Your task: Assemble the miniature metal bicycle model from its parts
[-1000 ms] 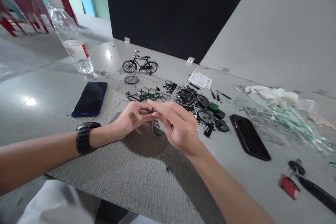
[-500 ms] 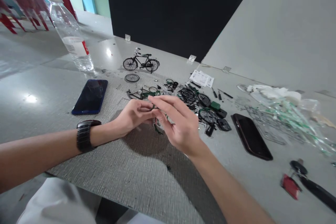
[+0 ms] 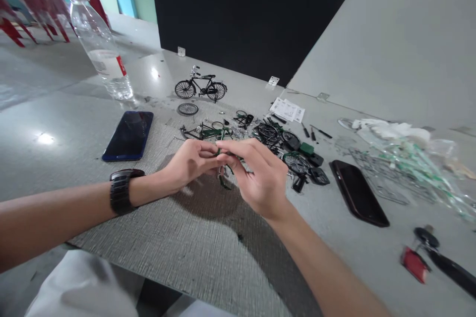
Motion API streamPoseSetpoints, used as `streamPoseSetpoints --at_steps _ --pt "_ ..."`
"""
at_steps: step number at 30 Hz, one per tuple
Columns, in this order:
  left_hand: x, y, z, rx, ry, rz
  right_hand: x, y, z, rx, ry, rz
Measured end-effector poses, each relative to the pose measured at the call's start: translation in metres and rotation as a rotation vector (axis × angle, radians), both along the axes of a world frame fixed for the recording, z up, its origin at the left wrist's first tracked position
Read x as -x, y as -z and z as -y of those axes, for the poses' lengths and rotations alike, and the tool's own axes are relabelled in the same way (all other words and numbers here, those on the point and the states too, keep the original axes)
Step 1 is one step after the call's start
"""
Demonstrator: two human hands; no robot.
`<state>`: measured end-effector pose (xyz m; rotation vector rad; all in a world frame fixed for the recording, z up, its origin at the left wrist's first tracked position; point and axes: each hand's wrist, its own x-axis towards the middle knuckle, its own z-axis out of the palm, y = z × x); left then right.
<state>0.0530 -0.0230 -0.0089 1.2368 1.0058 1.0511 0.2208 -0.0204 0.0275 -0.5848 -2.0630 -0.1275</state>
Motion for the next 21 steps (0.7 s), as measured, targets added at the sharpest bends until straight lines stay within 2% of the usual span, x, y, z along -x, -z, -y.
streamPoseSetpoints --at_steps 4,9,17,21 --pt "0.0001 0.0015 -0.0006 -0.01 0.001 -0.01 -0.0019 0.0018 -0.0007 0.006 -0.035 0.036" --pt "-0.0003 0.0056 -0.0015 -0.024 -0.02 -0.023 0.0007 0.002 0.0028 0.048 0.025 -0.005" --pt "-0.0002 0.006 -0.0011 -0.035 -0.016 -0.061 0.0005 0.0017 -0.0005 -0.039 0.015 -0.021" --pt "-0.0002 0.0045 -0.0006 -0.024 -0.011 -0.002 -0.0016 0.0024 -0.0015 0.031 -0.036 0.05"
